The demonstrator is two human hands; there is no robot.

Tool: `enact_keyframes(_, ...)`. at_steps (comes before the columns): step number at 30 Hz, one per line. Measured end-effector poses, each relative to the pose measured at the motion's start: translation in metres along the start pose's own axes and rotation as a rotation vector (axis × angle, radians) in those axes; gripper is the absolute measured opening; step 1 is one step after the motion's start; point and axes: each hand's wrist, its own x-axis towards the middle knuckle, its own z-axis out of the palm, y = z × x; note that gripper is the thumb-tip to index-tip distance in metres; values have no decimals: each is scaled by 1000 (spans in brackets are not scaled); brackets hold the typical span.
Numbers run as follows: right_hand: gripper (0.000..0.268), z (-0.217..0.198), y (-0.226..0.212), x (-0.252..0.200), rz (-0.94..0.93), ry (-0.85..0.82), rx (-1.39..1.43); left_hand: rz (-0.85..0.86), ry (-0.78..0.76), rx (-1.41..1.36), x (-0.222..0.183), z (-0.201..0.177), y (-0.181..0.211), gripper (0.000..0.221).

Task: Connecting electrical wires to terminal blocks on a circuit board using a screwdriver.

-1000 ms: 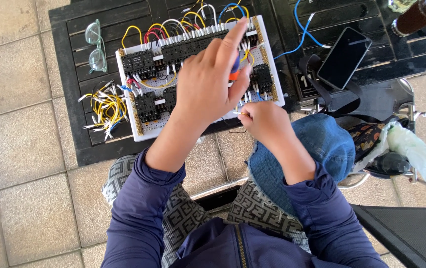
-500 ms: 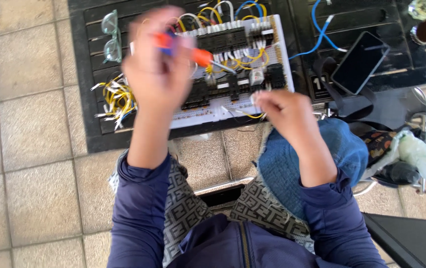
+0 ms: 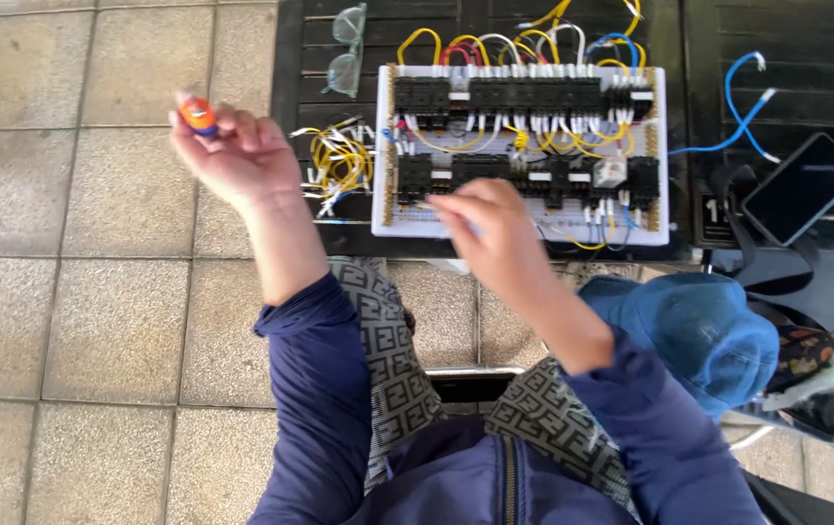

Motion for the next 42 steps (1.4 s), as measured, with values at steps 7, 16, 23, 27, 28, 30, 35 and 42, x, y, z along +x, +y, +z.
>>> enact_keyframes(7, 28, 126, 12, 75, 119, 257, -163, -116, 205, 55, 13, -14, -1, 34)
enact_keyframes(16, 20, 174, 48, 98, 98, 394, -561, -171, 211, 43, 21, -25, -7, 36)
enact_keyframes(23, 16, 65, 28, 83, -49, 354, -430, -24, 61, 327, 16, -15, -26, 32)
enact_keyframes(27, 10, -13, 41, 61, -71, 339, -334, 26, -130, 572, -12, 14, -49, 29)
enact_keyframes(28, 10, -33, 43, 52, -64, 344, -338, 18, -135, 572, -27, 26, -56, 29)
enact_keyframes(30, 9, -74, 45, 34, 2, 351, -176, -19, -198, 669, -56, 50, -70, 29)
enact_keyframes(35, 5, -115, 71, -32, 241, 368, -253, -255, -450, 831, -118, 78, -103, 27)
enact_keyframes(42, 17, -103, 84, -65, 861, -261, -529, 135, -963, 1124, -153, 79, -146, 35)
